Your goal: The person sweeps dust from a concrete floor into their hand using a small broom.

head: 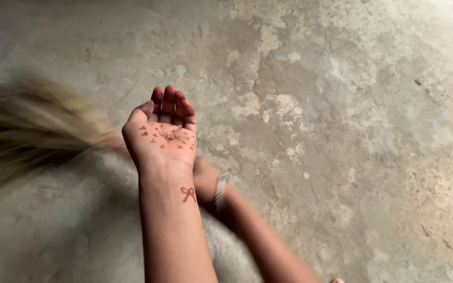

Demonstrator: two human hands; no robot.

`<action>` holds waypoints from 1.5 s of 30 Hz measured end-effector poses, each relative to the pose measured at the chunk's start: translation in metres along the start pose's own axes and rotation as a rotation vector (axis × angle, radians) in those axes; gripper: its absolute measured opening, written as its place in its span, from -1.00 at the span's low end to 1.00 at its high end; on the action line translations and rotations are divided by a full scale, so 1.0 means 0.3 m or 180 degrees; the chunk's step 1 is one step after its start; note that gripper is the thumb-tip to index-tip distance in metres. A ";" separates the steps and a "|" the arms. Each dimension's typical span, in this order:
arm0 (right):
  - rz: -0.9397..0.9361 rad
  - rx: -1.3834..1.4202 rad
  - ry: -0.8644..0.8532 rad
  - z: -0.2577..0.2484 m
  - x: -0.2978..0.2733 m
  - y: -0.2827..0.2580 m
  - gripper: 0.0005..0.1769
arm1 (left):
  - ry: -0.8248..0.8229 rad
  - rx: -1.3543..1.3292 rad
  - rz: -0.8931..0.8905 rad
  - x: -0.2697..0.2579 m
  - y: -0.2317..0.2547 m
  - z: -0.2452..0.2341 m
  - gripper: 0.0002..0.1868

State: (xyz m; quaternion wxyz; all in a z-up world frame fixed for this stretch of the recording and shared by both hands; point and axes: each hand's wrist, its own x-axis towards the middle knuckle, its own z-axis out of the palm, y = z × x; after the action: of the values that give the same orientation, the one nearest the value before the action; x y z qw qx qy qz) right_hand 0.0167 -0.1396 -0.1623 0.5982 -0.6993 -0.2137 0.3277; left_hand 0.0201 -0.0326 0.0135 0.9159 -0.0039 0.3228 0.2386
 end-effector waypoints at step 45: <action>0.0805 -0.0010 0.1062 -0.143 0.024 -0.159 -0.57 | 0.0076 0.0039 0.0090 0.018 -0.018 -0.020 -0.75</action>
State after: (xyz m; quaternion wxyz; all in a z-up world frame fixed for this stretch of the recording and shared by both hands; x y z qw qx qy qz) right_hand 0.0568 -0.1553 -0.1142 0.5783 -0.7661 -0.0228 0.2795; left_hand 0.0227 -0.0361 0.0048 0.9086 0.0034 0.3351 0.2495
